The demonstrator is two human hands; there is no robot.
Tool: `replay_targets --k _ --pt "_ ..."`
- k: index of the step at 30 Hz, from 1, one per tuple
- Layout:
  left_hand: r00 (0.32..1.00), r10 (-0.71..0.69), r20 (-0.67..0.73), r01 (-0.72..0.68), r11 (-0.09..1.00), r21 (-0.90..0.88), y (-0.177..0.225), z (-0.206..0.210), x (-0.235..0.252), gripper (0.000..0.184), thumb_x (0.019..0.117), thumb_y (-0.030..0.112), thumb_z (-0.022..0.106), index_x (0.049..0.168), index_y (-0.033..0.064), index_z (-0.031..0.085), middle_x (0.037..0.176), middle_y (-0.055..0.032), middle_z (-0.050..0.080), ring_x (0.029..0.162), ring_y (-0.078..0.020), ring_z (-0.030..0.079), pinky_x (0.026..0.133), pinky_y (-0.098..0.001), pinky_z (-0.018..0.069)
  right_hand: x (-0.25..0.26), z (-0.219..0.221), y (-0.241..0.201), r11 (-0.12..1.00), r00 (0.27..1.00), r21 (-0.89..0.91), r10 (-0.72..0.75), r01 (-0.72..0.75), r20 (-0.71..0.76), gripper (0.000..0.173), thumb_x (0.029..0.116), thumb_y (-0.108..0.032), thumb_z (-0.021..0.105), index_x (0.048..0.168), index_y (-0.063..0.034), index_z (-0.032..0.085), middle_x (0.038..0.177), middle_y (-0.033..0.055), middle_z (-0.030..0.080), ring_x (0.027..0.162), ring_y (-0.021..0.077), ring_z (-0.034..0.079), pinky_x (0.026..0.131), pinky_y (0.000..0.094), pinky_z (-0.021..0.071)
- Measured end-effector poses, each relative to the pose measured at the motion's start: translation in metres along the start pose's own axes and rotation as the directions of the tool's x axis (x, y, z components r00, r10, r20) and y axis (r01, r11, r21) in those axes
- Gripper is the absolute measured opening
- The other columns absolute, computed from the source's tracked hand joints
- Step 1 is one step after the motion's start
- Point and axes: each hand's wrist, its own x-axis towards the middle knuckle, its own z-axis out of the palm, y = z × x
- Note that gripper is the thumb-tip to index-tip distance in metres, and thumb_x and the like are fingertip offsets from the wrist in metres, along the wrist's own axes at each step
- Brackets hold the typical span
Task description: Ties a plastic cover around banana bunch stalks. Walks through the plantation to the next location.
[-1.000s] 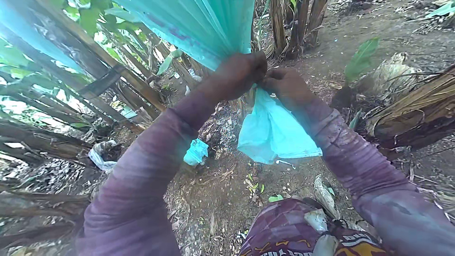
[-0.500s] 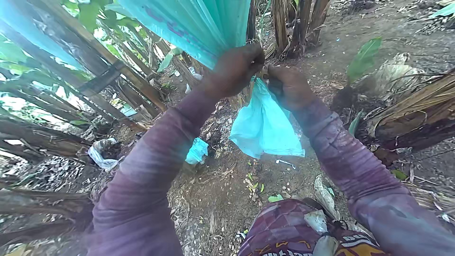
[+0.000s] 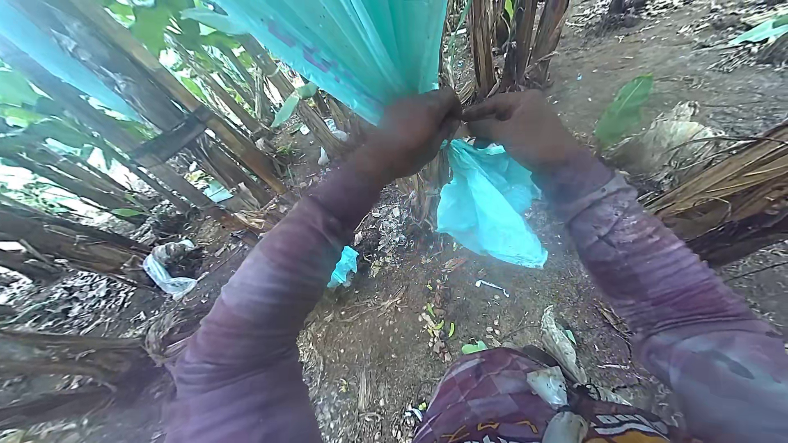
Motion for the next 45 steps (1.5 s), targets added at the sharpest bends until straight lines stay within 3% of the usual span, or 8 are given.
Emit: replay_targets --k 4,10,14,19,27,32,38,45 --pt "1.0 0.017 -0.019 -0.017 1.0 0.019 -0.002 0.004 0.0 0.021 0.1062 0.015 0.051 0.111 0.0016 0.066 0.106 -0.0168 0.069 0.095 -0.0324 0.07 0.084 -0.0532 0.0533 0.002 -0.017 -0.016 0.792 0.965 -0.577 -0.058 0.2 0.255 0.02 0.1023 -0.019 0.061 0.11 -0.008 0.076 0.097 0.0063 0.074 0.086 0.0134 0.07 0.085 0.0368 0.0576" --pt "0.998 0.036 -0.054 -0.034 0.999 0.029 0.002 0.008 0.002 0.02 0.1056 0.015 0.052 0.11 0.0023 0.067 0.106 -0.0165 0.069 0.093 -0.0328 0.07 0.08 -0.0536 0.054 0.006 -0.012 -0.04 0.494 0.954 -0.857 0.159 0.146 0.254 0.031 0.1083 -0.027 0.049 0.11 -0.0049 0.071 0.105 0.0213 0.071 0.105 0.0428 0.067 0.088 0.0659 0.0506" --pt "0.993 0.035 -0.117 -0.033 0.999 0.012 0.006 0.012 0.002 0.019 0.1051 0.015 0.053 0.111 0.0028 0.067 0.108 -0.0161 0.069 0.092 -0.0318 0.07 0.079 -0.0523 0.055 -0.001 -0.006 -0.025 0.964 0.983 -0.22 0.169 -0.15 0.071 0.02 0.1057 -0.02 0.056 0.096 -0.0066 0.066 0.071 -0.001 0.056 0.052 0.0067 0.046 0.048 0.0226 0.041" --pt "0.993 -0.06 -0.101 0.056 0.997 -0.044 0.011 0.01 0.008 0.022 0.1054 0.016 0.054 0.118 0.0043 0.067 0.108 -0.0149 0.072 0.099 -0.0325 0.071 0.087 -0.0552 0.0542 -0.011 0.022 0.0 0.78 0.969 0.584 0.243 -0.224 0.047 0.012 0.1049 -0.01 0.052 0.107 -0.0063 0.063 0.079 -0.0021 0.063 0.062 0.0058 0.059 0.059 0.0215 0.0534" --pt "0.989 -0.058 0.14 0.067 0.996 -0.064 0.006 -0.007 0.009 0.023 0.1078 0.018 0.05 0.118 0.0029 0.064 0.099 -0.0159 0.07 0.092 -0.0325 0.07 0.084 -0.0554 0.0538 -0.02 0.041 0.011 0.913 0.991 0.394 0.129 -0.103 -0.041 0.005 0.0968 -0.005 0.065 0.092 -0.0044 0.067 0.076 -0.0024 0.067 0.063 0.0044 0.062 0.061 0.0221 0.0552" --pt "0.986 0.077 0.151 -0.045 0.978 -0.206 -0.008 -0.018 0.002 0.017 0.1019 0.013 0.06 0.115 0.0042 0.067 0.102 -0.0072 0.072 0.091 -0.0127 0.069 0.088 -0.0347 0.0561 -0.017 0.039 0.02 0.823 0.977 0.545 0.21 -0.162 -0.027 0.011 0.1016 -0.011 0.061 0.096 -0.0046 0.067 0.077 -0.0009 0.066 0.062 0.006 0.06 0.06 0.023 0.0546" --pt "0.999 0.012 0.044 -0.012 1.0 -0.003 0.0 0.002 0.001 0.027 0.0924 0.03 0.072 0.098 0.0035 0.07 0.097 -0.0141 0.069 0.092 -0.0303 0.068 0.081 -0.0523 0.0536 -0.016 0.05 0.021 0.734 0.959 0.663 0.269 -0.147 -0.086 0.011 0.1014 -0.013 0.059 0.094 -0.0069 0.065 0.077 0.0004 0.065 0.062 0.0065 0.058 0.06 0.023 0.0525" --pt "0.998 0.067 0.0 -0.067 0.994 -0.081 -0.01 0.002 -0.007 0.018 0.1002 0.017 0.063 0.101 0.0032 0.074 0.097 -0.0123 0.072 0.093 -0.0241 0.069 0.087 -0.0437 0.0548 -0.015 0.056 0.031 0.658 0.966 0.744 0.251 -0.119 -0.067 0.018 0.1053 -0.017 0.052 0.096 -0.0088 0.065 0.073 -0.0039 0.057 0.061 0.0053 0.052 0.062 0.0223 0.0501"
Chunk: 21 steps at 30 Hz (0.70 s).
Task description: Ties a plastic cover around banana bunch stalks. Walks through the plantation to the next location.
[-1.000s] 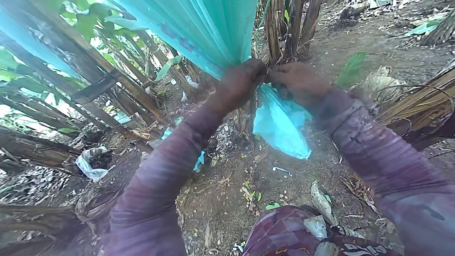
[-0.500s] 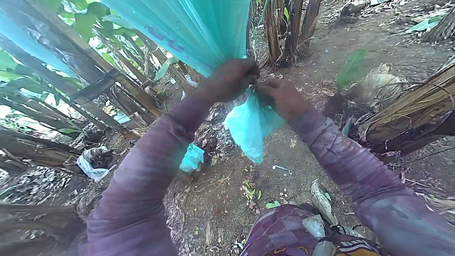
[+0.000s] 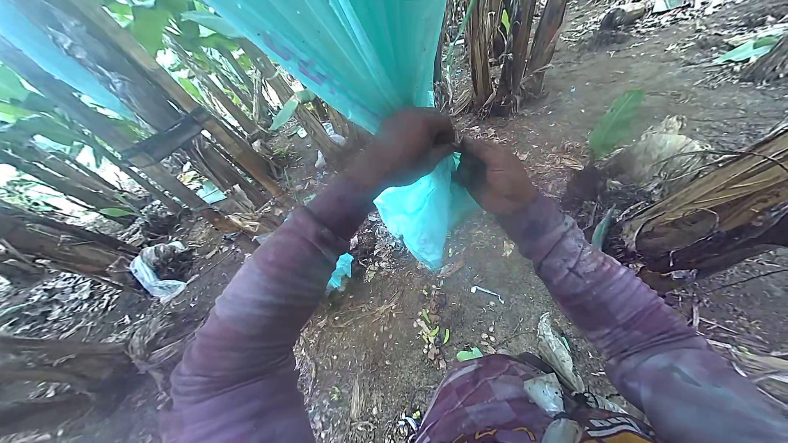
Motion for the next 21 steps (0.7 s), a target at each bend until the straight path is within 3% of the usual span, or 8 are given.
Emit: replay_targets --k 4,10,16,21 --pt "0.997 -0.001 -0.073 -0.007 0.994 -0.109 -0.004 -0.003 -0.004 0.015 0.0997 0.017 0.065 0.104 0.0052 0.074 0.098 -0.0081 0.071 0.091 -0.0129 0.068 0.088 -0.0305 0.0551 0.001 0.007 0.0 0.999 1.0 0.05 -0.003 0.005 -0.027 0.018 0.1064 -0.019 0.05 0.098 -0.0112 0.064 0.075 -0.0048 0.057 0.063 0.005 0.053 0.064 0.0216 0.0495" --pt "0.993 0.016 -0.117 -0.033 0.989 -0.145 -0.009 -0.004 -0.001 0.016 0.1001 0.021 0.066 0.103 0.0072 0.075 0.104 -0.008 0.069 0.087 -0.0103 0.066 0.081 -0.0258 0.055 0.006 0.008 -0.002 0.999 0.993 -0.033 -0.038 0.042 0.112 0.018 0.1027 -0.008 0.048 0.107 -0.0061 0.065 0.085 -0.0009 0.067 0.076 0.008 0.065 0.076 0.0279 0.0578" --pt "1.0 -0.023 0.018 0.025 0.995 -0.101 -0.007 -0.016 0.001 0.017 0.1021 0.023 0.063 0.106 0.0118 0.075 0.095 -0.0007 0.074 0.082 -0.0076 0.066 0.08 -0.0316 0.0531 0.012 -0.001 -0.001 0.994 0.972 -0.106 -0.011 0.037 0.234 0.016 0.1 -0.005 0.054 0.105 -0.0047 0.07 0.087 -0.0003 0.07 0.077 0.0072 0.066 0.077 0.0276 0.058" --pt "0.994 -0.015 0.111 0.029 0.991 -0.128 -0.008 -0.022 0.006 0.015 0.1017 0.022 0.064 0.105 0.0116 0.073 0.092 0.0016 0.072 0.081 -0.0042 0.066 0.08 -0.0286 0.0535 0.015 -0.003 0.0 0.995 0.955 -0.095 0.009 0.02 0.296 0.016 0.0977 -0.001 0.058 0.1 -0.0052 0.073 0.086 -0.0007 0.072 0.073 0.0047 0.066 0.073 0.0233 0.0581"
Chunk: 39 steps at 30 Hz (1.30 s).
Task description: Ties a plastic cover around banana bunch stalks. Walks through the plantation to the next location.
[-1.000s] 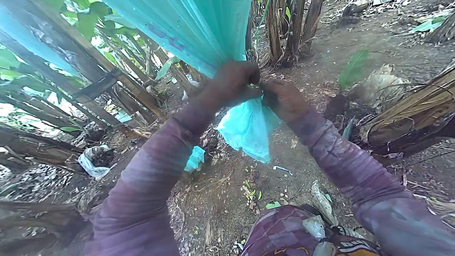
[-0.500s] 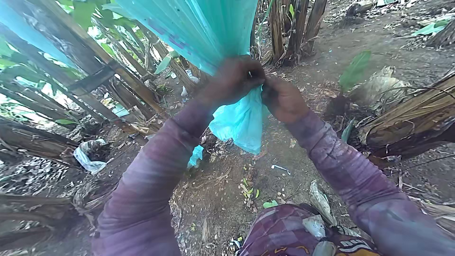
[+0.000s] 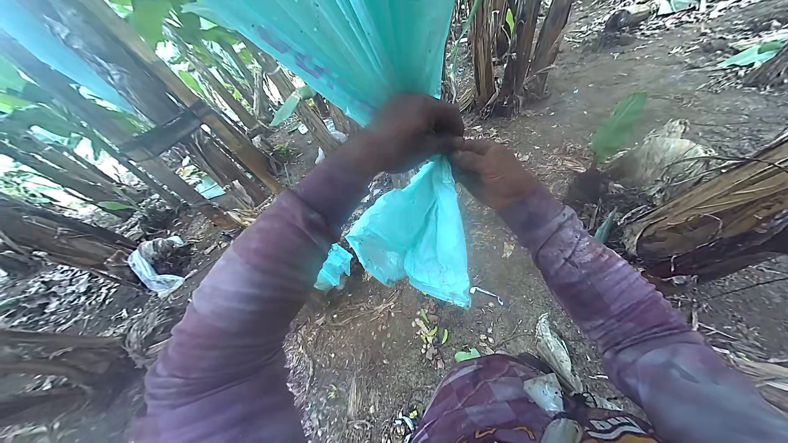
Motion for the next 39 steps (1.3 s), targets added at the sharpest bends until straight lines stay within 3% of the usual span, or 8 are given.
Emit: replay_targets --k 5,9,14,20,27,32,36,39 --pt "1.0 -0.004 0.029 0.004 1.0 -0.024 -0.001 -0.003 0.001 0.012 0.0991 0.021 0.068 0.1 0.0108 0.074 0.087 0.002 0.071 0.077 -0.0027 0.064 0.075 -0.0243 0.053 0.001 0.009 0.004 0.997 0.999 -0.07 0.016 -0.018 -0.036 0.009 0.094 -0.001 0.064 0.098 -0.0033 0.072 0.084 0.0005 0.072 0.071 0.0064 0.066 0.071 0.0257 0.0583" --pt "0.997 -0.014 0.071 0.015 1.0 -0.009 -0.002 -0.009 -0.001 0.014 0.1013 0.02 0.064 0.099 0.0091 0.072 0.083 0.0014 0.068 0.073 -0.0034 0.061 0.072 -0.0248 0.0511 0.0 0.016 0.006 0.979 0.998 -0.195 -0.067 0.066 0.002 0.005 0.0945 -0.005 0.067 0.092 -0.0045 0.071 0.08 -0.0012 0.07 0.071 0.0057 0.064 0.073 0.0258 0.057" --pt "0.984 0.017 0.177 -0.006 0.998 -0.06 -0.004 -0.021 -0.01 0.018 0.1037 0.016 0.06 0.118 0.0124 0.07 0.096 0.0033 0.073 0.083 0.0003 0.066 0.08 -0.0213 0.0557 0.0 0.015 0.006 0.968 0.997 -0.24 -0.077 0.069 -0.022 0.006 0.0965 -0.006 0.065 0.094 -0.0044 0.071 0.079 -0.0022 0.069 0.07 0.0048 0.063 0.072 0.0244 0.0563" --pt "0.983 0.069 0.17 -0.083 0.994 0.074 -0.004 -0.019 -0.009 0.011 0.0997 0.016 0.065 0.101 0.0113 0.074 0.09 0.001 0.072 0.08 -0.0058 0.066 0.077 -0.0283 0.054 0.001 0.02 0.003 0.946 0.997 -0.318 -0.077 0.065 -0.024 0.005 0.095 -0.003 0.067 0.091 -0.0055 0.068 0.077 -0.0035 0.068 0.071 0.0035 0.064 0.072 0.0235 0.0564" --pt "0.976 0.037 0.216 -0.074 0.983 0.167 -0.001 -0.014 -0.009 0.015 0.1053 0.016 0.055 0.104 0.0064 0.067 0.089 -0.0055 0.067 0.081 -0.0162 0.065 0.077 -0.0384 0.0529 0.001 0.017 0.005 0.964 0.998 -0.259 -0.057 0.055 0.0 0.007 0.0946 -0.004 0.067 0.088 -0.0065 0.067 0.077 -0.0023 0.067 0.071 0.0052 0.064 0.073 0.0252 0.0566" --pt "0.975 -0.017 0.22 -0.035 0.973 0.229 0.003 -0.012 -0.005 0.016 0.1067 0.017 0.053 0.105 0.0058 0.064 0.084 -0.0071 0.064 0.076 -0.021 0.064 0.072 -0.0426 0.0522 -0.004 0.03 -0.006 0.942 0.989 -0.335 -0.069 0.021 -0.131 0.004 0.0932 -0.002 0.07 0.089 -0.0031 0.069 0.076 -0.0011 0.068 0.068 0.0035 0.063 0.069 0.0216 0.056" --pt "0.98 -0.052 0.192 0.005 0.972 0.236 0.006 -0.01 0.001 0.018 0.1075 0.018 0.052 0.107 0.0038 0.062 0.085 -0.0089 0.064 0.076 -0.0227 0.064 0.073 -0.0439 0.0524 -0.007 0.042 -0.007 0.852 0.936 -0.524 -0.192 0.009 -0.296 0.004 0.0926 -0.008 0.07 0.091 -0.005 0.072 0.074 -0.0001 0.069 0.064 0.0034 0.063 0.061 0.0234 0.0546" --pt "0.975 -0.108 0.193 0.057 0.966 0.253 0.011 -0.009 0.007 0.02 0.1079 0.017 0.051 0.11 0.0024 0.063 0.092 -0.012 0.066 0.084 -0.0256 0.066 0.079 -0.0461 0.0531 -0.008 0.048 0.006 0.683 0.847 -0.73 -0.396 0.015 -0.354 0.01 0.0931 -0.016 0.067 0.094 -0.0074 0.072 0.073 -0.0025 0.069 0.059 0.0014 0.06 0.058 0.023 0.052"
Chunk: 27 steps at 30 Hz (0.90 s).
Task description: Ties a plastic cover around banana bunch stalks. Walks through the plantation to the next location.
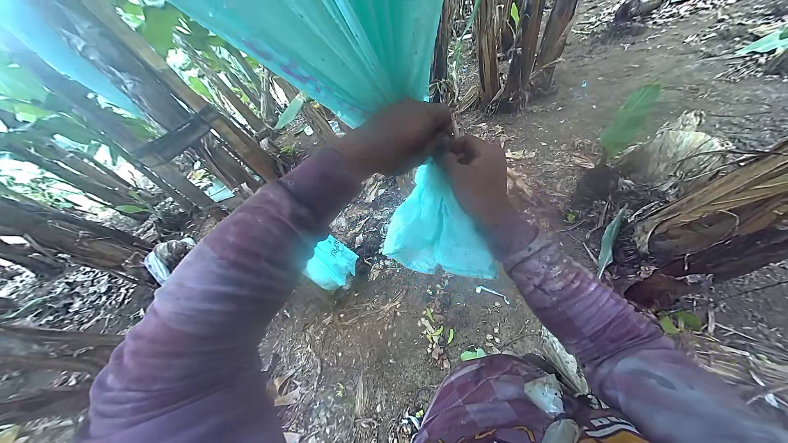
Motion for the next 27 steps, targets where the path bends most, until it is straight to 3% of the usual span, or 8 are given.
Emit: replay_targets --k 4,7,17,19,22,24,27 --pt "0.997 -0.064 0.041 0.062 0.998 0.031 0.003 0.0 0.007 0.02 0.1078 0.016 0.05 0.109 0.0013 0.064 0.096 -0.0144 0.067 0.09 -0.0288 0.066 0.083 -0.0482 0.0519 -0.008 0.02 0.018 0.968 0.954 -0.19 -0.207 0.166 -0.216 0.016 0.0946 -0.018 0.066 0.095 -0.0052 0.076 0.076 0.004 0.073 0.064 0.0085 0.066 0.063 0.0292 0.0553" --pt "0.994 -0.082 0.068 0.08 0.997 0.024 0.001 -0.002 0.011 0.019 0.1066 0.014 0.052 0.103 0.0019 0.066 0.093 -0.0126 0.065 0.087 -0.0267 0.064 0.08 -0.0467 0.0511 -0.008 0.031 0.028 0.931 0.885 -0.218 -0.349 0.291 -0.308 0.014 0.0934 -0.013 0.07 0.094 -0.003 0.079 0.081 0.0092 0.074 0.069 0.0137 0.068 0.066 0.0312 0.0566" --pt "0.987 -0.124 0.1 0.128 0.991 -0.033 -0.003 -0.008 0.016 0.017 0.1021 0.011 0.058 0.09 0.0039 0.068 0.081 -0.0073 0.063 0.076 -0.0198 0.06 0.072 -0.0415 0.0478 -0.007 0.04 0.041 0.892 0.799 -0.237 -0.45 0.384 -0.399 0.011 0.0901 -0.011 0.075 0.095 -0.0038 0.081 0.083 0.0093 0.076 0.073 0.0137 0.072 0.068 0.0304 0.0584" --pt "0.984 -0.154 0.092 0.158 0.986 -0.043 0.0 -0.008 0.016 0.014 0.101 0.01 0.058 0.094 0.0038 0.069 0.083 -0.0076 0.063 0.078 -0.0201 0.06 0.073 -0.0414 0.0481 -0.006 0.04 0.042 0.877 0.788 -0.262 -0.477 0.402 -0.39 0.01 0.0899 -0.011 0.074 0.093 -0.0047 0.081 0.082 0.0093 0.075 0.072 0.0143 0.071 0.065 0.0313 0.0572" --pt "0.971 -0.22 0.094 0.23 0.968 -0.104 0.004 -0.009 0.014 0.015 0.1024 0.011 0.057 0.109 0.0021 0.067 0.091 -0.01 0.066 0.083 -0.021 0.063 0.079 -0.0421 0.0513 -0.002 0.033 0.042 0.831 0.773 -0.332 -0.545 0.446 -0.324 0.01 0.0907 -0.011 0.072 0.092 -0.0049 0.08 0.08 0.0105 0.073 0.072 0.0184 0.07 0.065 0.0342 0.0561" --pt "0.968 -0.238 0.077 0.249 0.947 -0.204 0.007 -0.01 0.009 0.022 0.1022 0.01 0.058 0.122 0.0014 0.061 0.095 -0.011 0.066 0.082 -0.0192 0.064 0.08 -0.0399 0.053 0.003 0.026 0.04 0.806 0.771 -0.364 -0.573 0.467 -0.279 0.011 0.0919 -0.012 0.07 0.09 -0.0046 0.078 0.079 0.011 0.072 0.071 0.0196 0.069 0.063 0.0349 0.055" --pt "0.97 -0.238 0.053 0.244 0.932 -0.268 0.015 -0.008 0.003 0.044 0.0944 0.007 0.068 0.135 0.0047 0.051 0.098 -0.0099 0.069 0.082 -0.0187 0.067 0.08 -0.0396 0.0565 0.008 0.013 0.037 0.815 0.827 -0.365 -0.534 0.45 -0.173 0.014 0.0949 -0.013 0.065 0.091 -0.0041 0.075 0.081 0.0111 0.072 0.071 0.0199 0.069 0.062 0.0364 0.0557"
